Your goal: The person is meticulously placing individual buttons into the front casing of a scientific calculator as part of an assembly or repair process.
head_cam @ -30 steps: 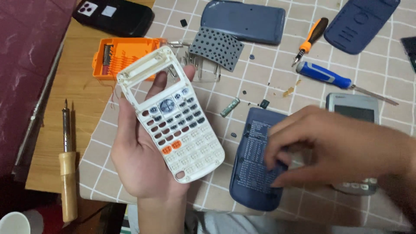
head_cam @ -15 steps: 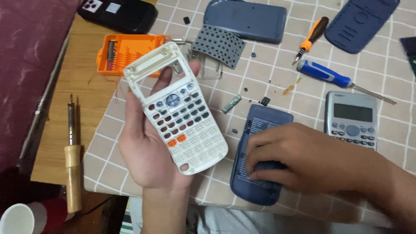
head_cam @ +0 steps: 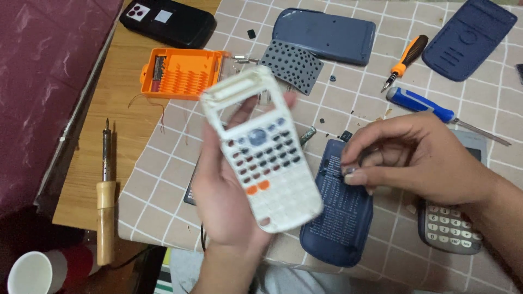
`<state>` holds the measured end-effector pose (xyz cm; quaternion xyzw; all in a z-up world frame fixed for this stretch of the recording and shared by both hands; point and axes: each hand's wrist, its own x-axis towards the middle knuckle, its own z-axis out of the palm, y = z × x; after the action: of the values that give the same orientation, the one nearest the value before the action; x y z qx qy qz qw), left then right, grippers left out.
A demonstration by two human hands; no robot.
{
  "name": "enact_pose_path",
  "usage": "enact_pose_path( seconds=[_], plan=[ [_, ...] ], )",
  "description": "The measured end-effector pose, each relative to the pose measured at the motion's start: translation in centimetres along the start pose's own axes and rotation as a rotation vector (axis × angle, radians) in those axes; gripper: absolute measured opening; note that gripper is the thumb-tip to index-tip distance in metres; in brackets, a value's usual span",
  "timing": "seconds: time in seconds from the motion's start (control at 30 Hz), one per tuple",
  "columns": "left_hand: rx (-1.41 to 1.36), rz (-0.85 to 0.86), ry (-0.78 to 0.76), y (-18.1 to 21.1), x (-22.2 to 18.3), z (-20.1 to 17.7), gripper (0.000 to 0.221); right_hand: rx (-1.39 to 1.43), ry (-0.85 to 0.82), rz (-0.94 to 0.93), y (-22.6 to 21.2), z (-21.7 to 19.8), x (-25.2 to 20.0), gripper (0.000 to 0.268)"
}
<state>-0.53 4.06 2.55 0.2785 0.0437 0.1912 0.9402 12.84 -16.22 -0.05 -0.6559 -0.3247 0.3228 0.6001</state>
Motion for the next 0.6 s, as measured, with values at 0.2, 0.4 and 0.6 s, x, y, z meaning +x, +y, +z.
enact_pose_path(
  seconds=[0.2, 0.4, 0.6],
  plan=[
    [-0.203, -0.292, -0.025, -3.1, -1.0, 0.3, 0.06, 0.189, 0.086, -0.093, 0.2, -0.9, -0.7, 0.013],
    [-0.23, -0.343, -0.002, -4.6, -1.0, 0.3, 0.057, 0.353, 0.21, -0.159, 0.1, -1.9, -1.1, 0.016],
    [-0.18, -0.325, 0.004, -4.1, -0.8, 0.3, 0.059, 0.514, 0.156, -0.149, -0.3, -1.9, -0.9, 0.014]
  ],
)
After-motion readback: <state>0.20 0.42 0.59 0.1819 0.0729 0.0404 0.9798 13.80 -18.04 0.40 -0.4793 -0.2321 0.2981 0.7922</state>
